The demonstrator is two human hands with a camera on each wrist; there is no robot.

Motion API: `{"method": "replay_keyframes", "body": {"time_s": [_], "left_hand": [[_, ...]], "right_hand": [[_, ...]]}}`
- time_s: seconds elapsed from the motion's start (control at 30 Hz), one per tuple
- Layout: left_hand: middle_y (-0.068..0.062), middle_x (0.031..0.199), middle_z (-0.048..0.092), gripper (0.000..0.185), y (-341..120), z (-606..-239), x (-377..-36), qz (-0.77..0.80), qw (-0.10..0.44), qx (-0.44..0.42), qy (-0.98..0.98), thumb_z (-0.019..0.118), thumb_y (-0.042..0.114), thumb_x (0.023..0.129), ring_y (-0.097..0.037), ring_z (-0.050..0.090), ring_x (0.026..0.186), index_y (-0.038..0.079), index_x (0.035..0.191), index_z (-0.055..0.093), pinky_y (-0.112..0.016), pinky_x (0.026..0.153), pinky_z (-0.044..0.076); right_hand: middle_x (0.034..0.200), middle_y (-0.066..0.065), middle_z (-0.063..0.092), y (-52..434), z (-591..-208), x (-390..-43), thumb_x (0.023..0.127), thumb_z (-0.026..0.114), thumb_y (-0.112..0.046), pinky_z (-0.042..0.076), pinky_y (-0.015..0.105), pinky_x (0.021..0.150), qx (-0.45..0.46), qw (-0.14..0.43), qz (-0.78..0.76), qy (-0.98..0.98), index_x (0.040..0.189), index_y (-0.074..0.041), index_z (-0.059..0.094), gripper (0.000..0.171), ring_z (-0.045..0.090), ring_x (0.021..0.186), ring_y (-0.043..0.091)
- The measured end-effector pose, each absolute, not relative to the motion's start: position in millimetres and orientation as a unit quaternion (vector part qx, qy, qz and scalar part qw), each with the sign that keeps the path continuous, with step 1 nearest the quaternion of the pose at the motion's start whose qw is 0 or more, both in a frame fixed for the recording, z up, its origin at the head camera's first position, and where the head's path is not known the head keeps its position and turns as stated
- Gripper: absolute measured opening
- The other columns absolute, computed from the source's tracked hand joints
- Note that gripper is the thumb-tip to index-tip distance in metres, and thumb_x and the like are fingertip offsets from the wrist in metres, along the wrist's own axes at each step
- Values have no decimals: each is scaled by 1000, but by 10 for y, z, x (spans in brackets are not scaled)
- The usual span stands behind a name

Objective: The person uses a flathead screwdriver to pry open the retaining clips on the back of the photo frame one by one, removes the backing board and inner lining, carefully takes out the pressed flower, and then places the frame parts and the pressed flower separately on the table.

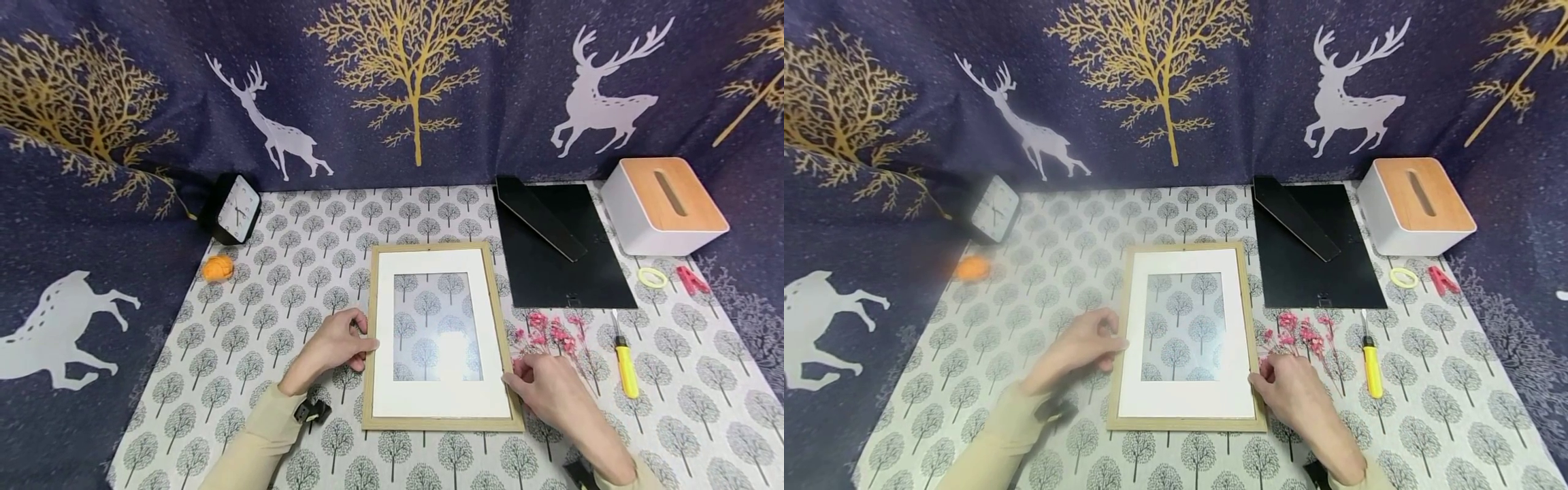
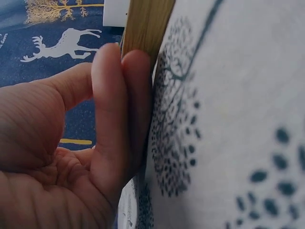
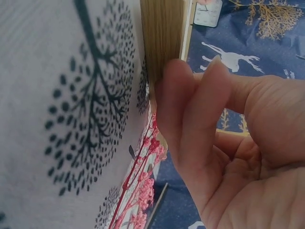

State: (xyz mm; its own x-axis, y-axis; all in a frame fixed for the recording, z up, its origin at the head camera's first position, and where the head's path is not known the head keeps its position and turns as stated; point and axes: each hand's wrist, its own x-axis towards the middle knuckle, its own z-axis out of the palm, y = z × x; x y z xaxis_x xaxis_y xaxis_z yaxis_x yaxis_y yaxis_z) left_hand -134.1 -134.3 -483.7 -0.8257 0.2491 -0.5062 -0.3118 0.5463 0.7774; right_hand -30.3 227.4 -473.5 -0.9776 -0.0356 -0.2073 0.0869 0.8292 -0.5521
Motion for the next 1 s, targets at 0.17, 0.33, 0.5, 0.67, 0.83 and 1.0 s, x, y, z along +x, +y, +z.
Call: {"method": "replay_keyframes", "body": {"time_s": [0.17, 0.33, 0.5, 0.67, 0.83, 1.0], "left_hand": [[-7, 76, 71, 27, -1272, -4785, -1271, 422, 248, -12, 872, 84, 11, 93, -16, 71, 54, 3, 109, 64, -30, 61, 66], [2, 71, 71, 31, -1191, -4747, -1164, 331, 133, 52, 933, 85, 14, 91, -8, 62, 55, 2, 116, 71, -25, 61, 57], [-1, 82, 71, 18, -1126, -4708, -1009, 251, 25, 219, 942, 80, 5, 88, -7, 55, 65, 5, 107, 81, -15, 52, 46], [1, 87, 69, 9, -1067, -4679, -869, 189, 37, 319, 928, 81, 10, 89, -9, 50, 81, 15, 95, 86, -11, 59, 39], [1, 92, 71, 7, -1036, -4702, -840, 167, 53, 355, 918, 81, 13, 91, -8, 45, 84, 17, 94, 86, -12, 66, 39], [3, 99, 71, 3, -1027, -4735, -848, 168, 79, 367, 911, 81, 16, 92, -7, 47, 89, 17, 91, 83, -16, 73, 45]], "right_hand": [[61, -8, 61, 2253, -4686, -303, 95, 80, -19, 37, 23, 50, 17, 114, -288, 951, 77, -17, 68, 23, 51, 55, 9], [61, -8, 61, 2246, -4676, -302, 95, 80, -17, 37, 22, 51, 20, 115, -290, 950, 77, -17, 67, 22, 52, 55, 10], [61, -8, 63, 2248, -4672, -300, 96, 79, -17, 38, 22, 50, 22, 117, -296, 948, 77, -16, 68, 22, 53, 54, 9], [63, -7, 66, 2254, -4681, -299, 96, 79, -16, 40, 22, 49, 24, 119, -307, 944, 77, -15, 69, 21, 56, 51, 8], [63, -8, 66, 2255, -4681, -299, 96, 79, -15, 40, 22, 49, 22, 115, -306, 945, 77, -15, 69, 22, 56, 51, 8], [63, -8, 65, 2250, -4675, -296, 96, 79, -17, 40, 23, 49, 26, 118, -304, 945, 76, -16, 68, 23, 57, 52, 8]]}}
